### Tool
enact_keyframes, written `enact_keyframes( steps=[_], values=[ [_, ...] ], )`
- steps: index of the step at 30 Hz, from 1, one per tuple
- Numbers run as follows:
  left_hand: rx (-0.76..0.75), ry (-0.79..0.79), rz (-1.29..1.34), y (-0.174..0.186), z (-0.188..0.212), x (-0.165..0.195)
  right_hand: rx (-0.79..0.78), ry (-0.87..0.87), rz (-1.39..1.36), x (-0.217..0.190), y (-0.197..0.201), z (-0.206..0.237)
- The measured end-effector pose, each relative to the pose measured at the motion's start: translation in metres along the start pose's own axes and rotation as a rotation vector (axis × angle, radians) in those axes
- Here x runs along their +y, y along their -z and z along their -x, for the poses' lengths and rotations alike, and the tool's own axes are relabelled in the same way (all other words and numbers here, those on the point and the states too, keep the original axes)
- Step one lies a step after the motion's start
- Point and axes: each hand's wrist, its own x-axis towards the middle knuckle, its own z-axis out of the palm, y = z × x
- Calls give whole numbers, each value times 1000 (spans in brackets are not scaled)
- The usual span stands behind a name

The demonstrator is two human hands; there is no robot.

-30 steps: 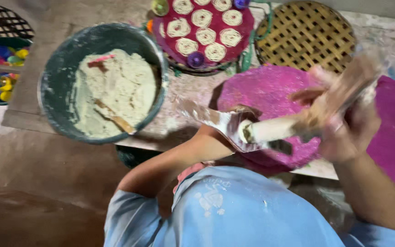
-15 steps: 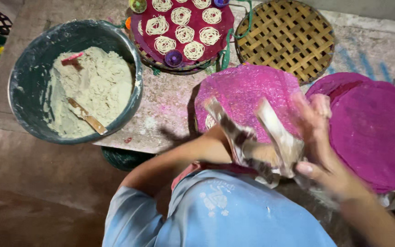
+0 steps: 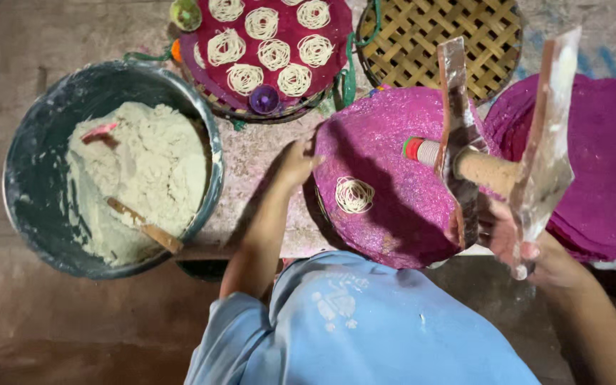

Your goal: The person scoops dough from a metal bowl and extrudes it through a handheld press to form spiral noodle shapes onto purple trays. They repeatedly refill the press and arrange the formed noodles in neat rows across multiple trays.

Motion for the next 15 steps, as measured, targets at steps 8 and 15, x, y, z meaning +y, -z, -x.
enact_keyframes(
  steps=[8,15],
  values=[
    [157,-135,164,-62,90,-40,-21,-110,218,1,-3,-24],
    [-436,-428,1212,-38,73,75,-425,-345,145,-27,-54,-37]
  ],
)
